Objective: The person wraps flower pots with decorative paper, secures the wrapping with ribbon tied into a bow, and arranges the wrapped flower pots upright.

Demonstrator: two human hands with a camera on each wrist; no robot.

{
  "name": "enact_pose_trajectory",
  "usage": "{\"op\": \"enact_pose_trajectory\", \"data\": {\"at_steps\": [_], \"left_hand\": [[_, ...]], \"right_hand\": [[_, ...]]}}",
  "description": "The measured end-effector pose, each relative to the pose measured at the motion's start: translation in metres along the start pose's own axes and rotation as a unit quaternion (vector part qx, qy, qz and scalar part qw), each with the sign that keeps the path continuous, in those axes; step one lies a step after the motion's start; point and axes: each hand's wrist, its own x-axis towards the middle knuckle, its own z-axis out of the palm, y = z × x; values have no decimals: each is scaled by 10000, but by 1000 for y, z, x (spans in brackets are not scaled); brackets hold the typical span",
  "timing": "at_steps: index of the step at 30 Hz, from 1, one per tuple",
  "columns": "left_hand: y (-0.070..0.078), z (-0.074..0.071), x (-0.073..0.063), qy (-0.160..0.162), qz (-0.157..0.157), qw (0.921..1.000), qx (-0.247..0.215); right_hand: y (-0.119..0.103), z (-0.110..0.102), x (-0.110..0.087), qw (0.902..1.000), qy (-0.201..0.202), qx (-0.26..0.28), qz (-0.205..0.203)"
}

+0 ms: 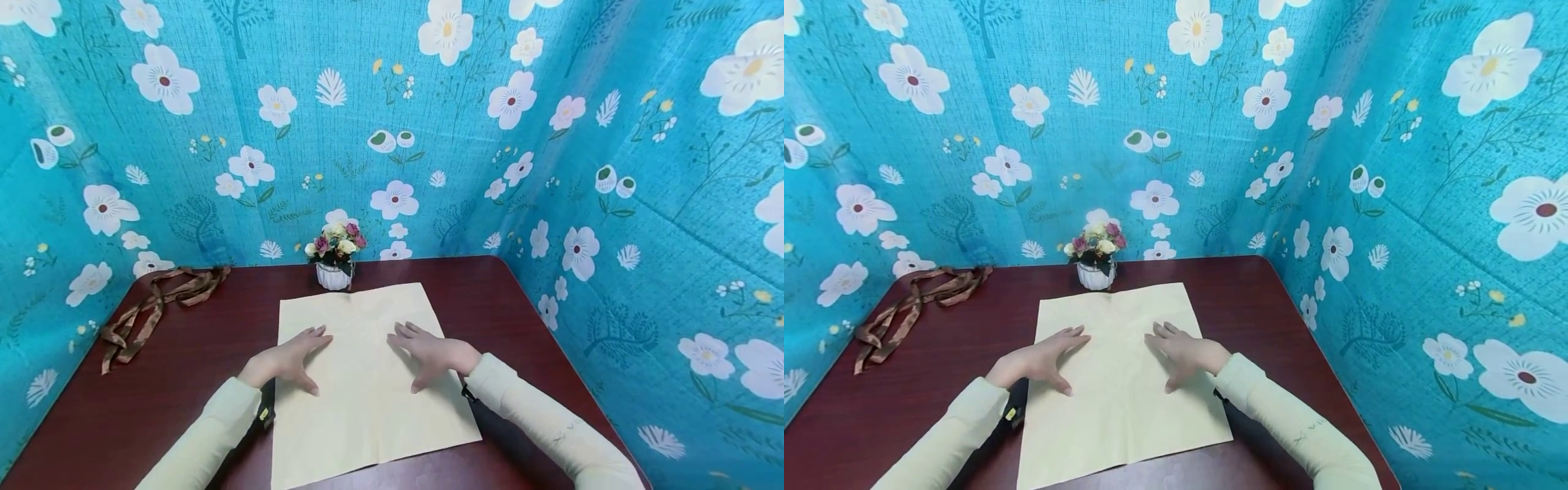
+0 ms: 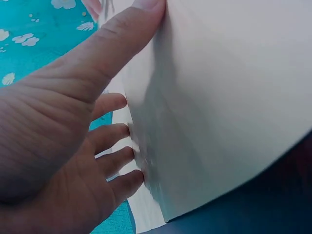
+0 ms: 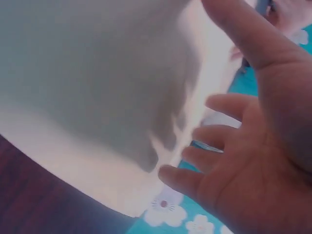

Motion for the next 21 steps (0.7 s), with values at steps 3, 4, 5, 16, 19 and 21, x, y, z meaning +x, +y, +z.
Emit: {"op": "enact_pose_trajectory", "data": {"at_steps": [3,4,5,16,19,21], "left_hand": [[-2,0,-1,65,-145,9999,-42],[-2,0,-2,86,-213,9997,-58],[-2,0,-2,107,-280,9995,-74],[-7,1,-9,263,-403,9988,-55],[-9,0,-11,295,-407,9987,-69],[-9,-1,-12,312,-410,9987,-52]], "right_hand": [[3,4,5,9999,-52,99,101],[3,5,6,9998,-92,120,148],[4,6,7,9996,-131,165,204],[1,10,9,9981,-231,193,530],[0,9,9,9983,-205,174,515],[-1,8,10,9984,-179,148,520]]}}
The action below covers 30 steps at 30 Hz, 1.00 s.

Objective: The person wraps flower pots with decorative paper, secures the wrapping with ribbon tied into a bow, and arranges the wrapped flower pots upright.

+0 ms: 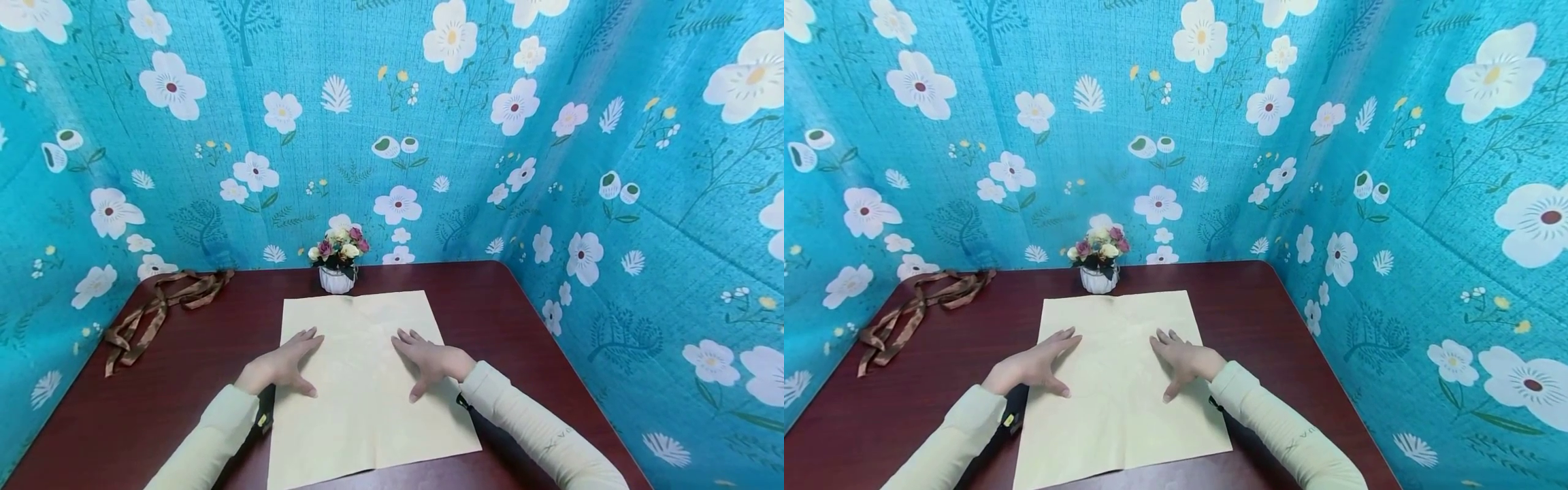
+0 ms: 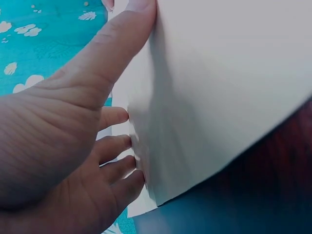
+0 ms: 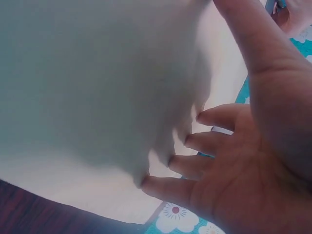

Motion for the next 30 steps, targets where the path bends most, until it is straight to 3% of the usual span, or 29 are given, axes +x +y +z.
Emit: {"op": "enact_pose_trajectory", "data": {"at_steps": [19,25,30], "left_hand": [[-13,-2,3,82,-32,9995,288],[-10,-3,-4,94,-109,9996,256],[-3,-2,-15,175,66,9996,220]], "right_hand": [[1,4,9,9997,165,162,90],[0,3,11,9997,198,113,96],[-1,1,11,9998,95,67,181]]}}
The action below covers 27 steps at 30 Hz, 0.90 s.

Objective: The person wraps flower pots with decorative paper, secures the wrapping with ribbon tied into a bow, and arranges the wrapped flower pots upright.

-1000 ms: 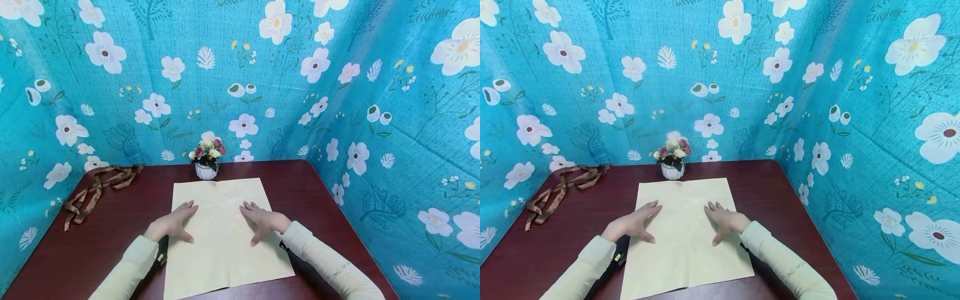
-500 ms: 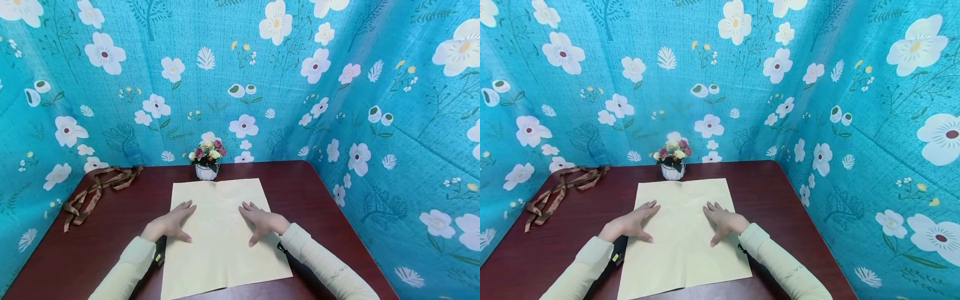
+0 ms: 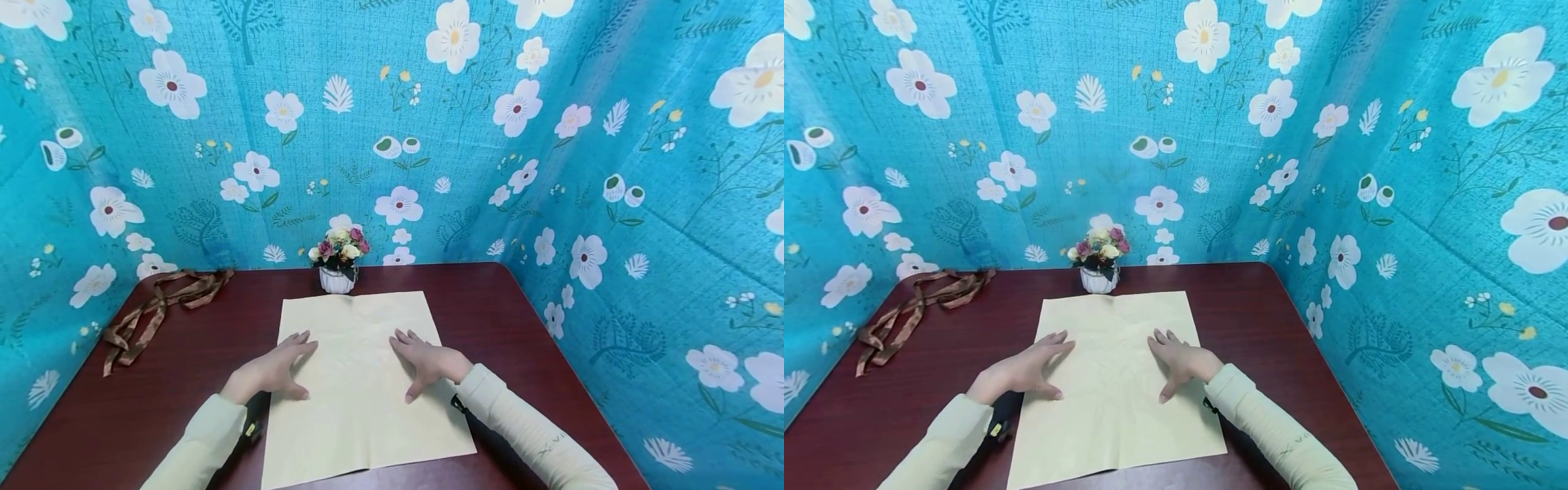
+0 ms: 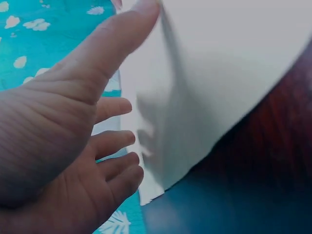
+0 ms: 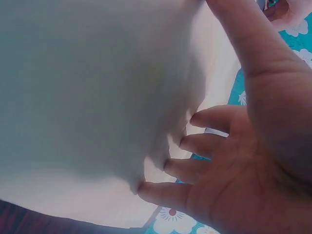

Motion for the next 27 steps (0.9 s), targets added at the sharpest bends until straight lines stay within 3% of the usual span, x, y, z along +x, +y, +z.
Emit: {"op": "enact_pose_trajectory", "data": {"at_steps": [3,10,13,16,20,23,27], "left_hand": [[8,1,-8,82,258,9996,51],[24,7,-27,416,1310,9905,-13],[26,11,-38,375,1399,9886,-401],[29,17,-49,271,1257,9895,-659],[32,25,-61,495,1240,9904,-350],[36,31,-69,782,1388,9872,8],[42,41,-78,1026,1584,9819,140]], "right_hand": [[-1,-1,1,9999,-64,-83,34],[-4,-1,2,9994,-146,-275,141],[-7,-1,2,9993,-117,-318,163],[-8,-4,3,9995,-18,-303,114],[-9,-12,11,9985,484,-229,-100],[-9,-20,21,9933,1144,-8,-151],[-9,-29,44,9733,2100,925,-68]]}}
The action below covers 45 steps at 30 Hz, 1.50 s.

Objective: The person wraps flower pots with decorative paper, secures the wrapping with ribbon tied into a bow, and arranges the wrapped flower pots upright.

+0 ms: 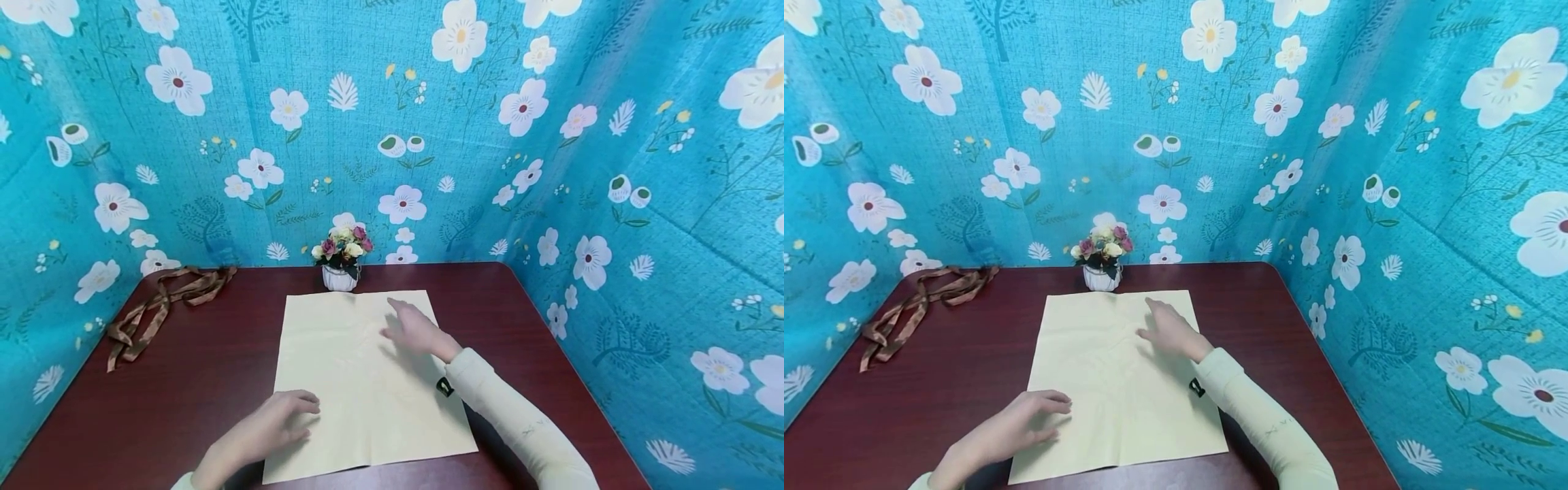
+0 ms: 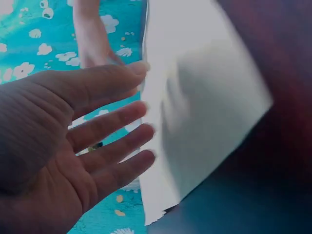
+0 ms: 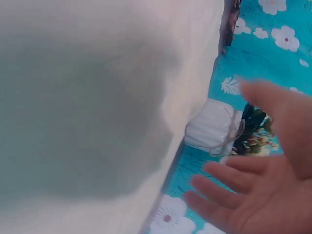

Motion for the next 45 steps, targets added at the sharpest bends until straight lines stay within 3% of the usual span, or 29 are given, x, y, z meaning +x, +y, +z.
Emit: {"op": "enact_pose_trajectory", "data": {"at_steps": [3,7,16,22,30,39,45], "left_hand": [[3,5,-8,152,-70,9998,56],[6,11,-17,201,-266,9993,140],[8,21,-23,-128,-590,9980,211],[7,25,-21,-230,-712,9972,76],[6,24,-22,-305,-795,9963,-61],[5,23,-17,-411,-924,9946,-214],[3,22,-17,-533,-986,9933,-273]], "right_hand": [[2,4,25,9948,499,887,88],[6,11,56,9844,649,1620,231],[18,19,109,9735,829,2017,693],[23,28,136,9649,1028,2312,703],[14,36,156,9676,968,2239,645],[10,43,165,9671,1131,2170,700],[9,45,169,9532,1214,2642,824]]}}
